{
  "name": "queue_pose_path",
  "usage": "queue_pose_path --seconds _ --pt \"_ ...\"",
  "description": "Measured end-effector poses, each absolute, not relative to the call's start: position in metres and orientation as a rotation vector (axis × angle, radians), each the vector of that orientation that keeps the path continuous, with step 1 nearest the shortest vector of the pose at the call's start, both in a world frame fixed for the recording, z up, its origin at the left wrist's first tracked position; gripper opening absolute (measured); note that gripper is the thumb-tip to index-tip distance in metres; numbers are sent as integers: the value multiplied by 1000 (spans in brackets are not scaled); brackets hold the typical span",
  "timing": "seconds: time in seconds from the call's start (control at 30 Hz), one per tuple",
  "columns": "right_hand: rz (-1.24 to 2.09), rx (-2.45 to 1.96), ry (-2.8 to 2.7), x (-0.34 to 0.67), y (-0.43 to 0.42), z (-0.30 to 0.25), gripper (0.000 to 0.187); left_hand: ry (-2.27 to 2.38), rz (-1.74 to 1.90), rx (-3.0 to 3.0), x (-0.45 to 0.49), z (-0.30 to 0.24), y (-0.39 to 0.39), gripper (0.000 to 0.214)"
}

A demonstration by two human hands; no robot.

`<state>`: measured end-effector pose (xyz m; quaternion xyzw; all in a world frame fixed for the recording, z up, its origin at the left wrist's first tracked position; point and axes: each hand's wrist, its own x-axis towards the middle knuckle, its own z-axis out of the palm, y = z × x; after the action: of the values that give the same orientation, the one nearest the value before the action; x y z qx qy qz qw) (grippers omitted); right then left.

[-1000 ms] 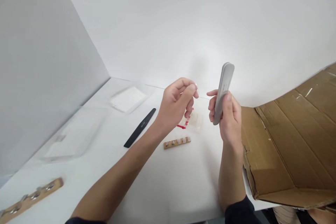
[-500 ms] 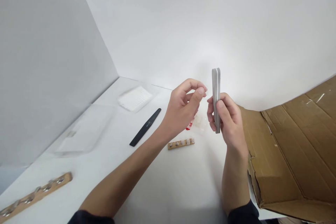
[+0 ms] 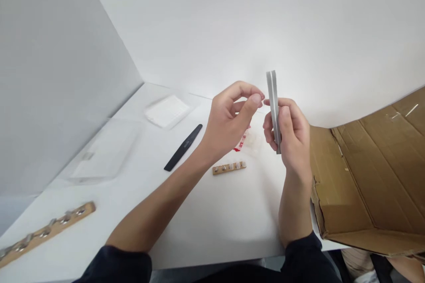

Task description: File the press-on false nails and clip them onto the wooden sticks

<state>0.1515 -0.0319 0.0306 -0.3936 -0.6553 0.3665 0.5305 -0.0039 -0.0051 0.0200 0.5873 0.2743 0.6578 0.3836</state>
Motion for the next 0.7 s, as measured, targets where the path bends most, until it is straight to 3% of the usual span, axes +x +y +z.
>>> queue_pose_path --seconds 0.7 --pt "1098 -871 -1553 164 -22 34 29 594 1628 1506 3 19 -7 27"
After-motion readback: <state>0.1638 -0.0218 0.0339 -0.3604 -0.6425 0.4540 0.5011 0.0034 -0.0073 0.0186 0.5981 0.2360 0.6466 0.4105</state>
